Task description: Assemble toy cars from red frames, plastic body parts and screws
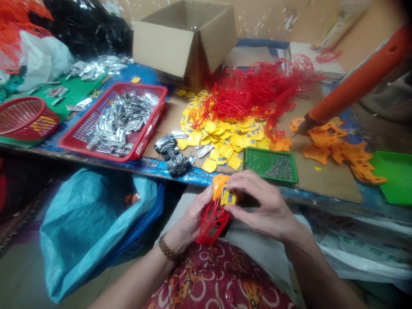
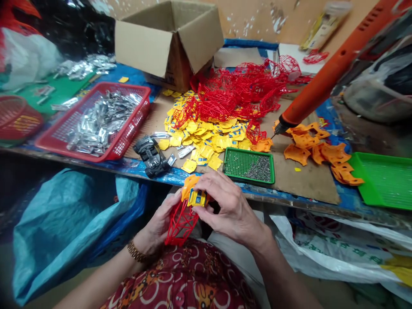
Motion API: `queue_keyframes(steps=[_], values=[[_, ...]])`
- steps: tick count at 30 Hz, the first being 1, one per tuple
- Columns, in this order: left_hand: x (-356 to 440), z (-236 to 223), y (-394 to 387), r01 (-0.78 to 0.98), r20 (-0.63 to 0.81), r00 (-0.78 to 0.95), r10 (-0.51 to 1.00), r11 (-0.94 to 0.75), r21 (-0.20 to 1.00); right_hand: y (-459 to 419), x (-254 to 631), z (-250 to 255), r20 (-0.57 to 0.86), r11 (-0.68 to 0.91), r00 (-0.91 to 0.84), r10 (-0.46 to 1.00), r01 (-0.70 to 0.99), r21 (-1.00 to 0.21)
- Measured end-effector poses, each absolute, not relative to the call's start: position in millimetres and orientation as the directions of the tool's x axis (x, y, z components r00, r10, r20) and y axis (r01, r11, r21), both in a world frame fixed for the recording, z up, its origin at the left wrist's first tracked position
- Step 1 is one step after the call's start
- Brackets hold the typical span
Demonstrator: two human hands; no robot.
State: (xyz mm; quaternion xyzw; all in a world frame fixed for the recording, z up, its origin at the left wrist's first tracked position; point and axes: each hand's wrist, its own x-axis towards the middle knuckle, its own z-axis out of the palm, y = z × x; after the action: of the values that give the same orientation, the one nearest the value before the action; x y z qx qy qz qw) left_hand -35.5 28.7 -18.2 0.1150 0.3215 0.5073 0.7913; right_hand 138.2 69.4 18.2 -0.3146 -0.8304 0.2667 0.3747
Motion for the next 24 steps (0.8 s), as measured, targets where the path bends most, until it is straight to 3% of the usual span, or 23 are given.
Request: queue_keyframes(steps=[4,12,18,24], values=[[-35.1,-18.5,29.1,-0.704,-0.373,0.344,0.862,0.5,0.505,68.9,142.9,17.3,0.442,0.647,-0.516,0.734,0.33,-0.687],[-30.4,-13.6,35.2,-0.79,-0.479,0.309,0.822,0.502,0.352,58.2,140.3,12.9,0.439,0.606,-0.456,0.774,0.335,-0.721],[-24.3,-9.2,37.3,-0.804,-0.529,0.22,0.82,0.46,0.378,50.8,132.0,11.8,0.436,0.64,-0.497,0.75,0.379,-0.668],[-18.2,-1.0,40.8,-0.84,-0.574,0.126,0.809,0.394,0.373,47.7,133.2,13.4,0.443,0.623,-0.489,0.752,0.305,-0.72]])
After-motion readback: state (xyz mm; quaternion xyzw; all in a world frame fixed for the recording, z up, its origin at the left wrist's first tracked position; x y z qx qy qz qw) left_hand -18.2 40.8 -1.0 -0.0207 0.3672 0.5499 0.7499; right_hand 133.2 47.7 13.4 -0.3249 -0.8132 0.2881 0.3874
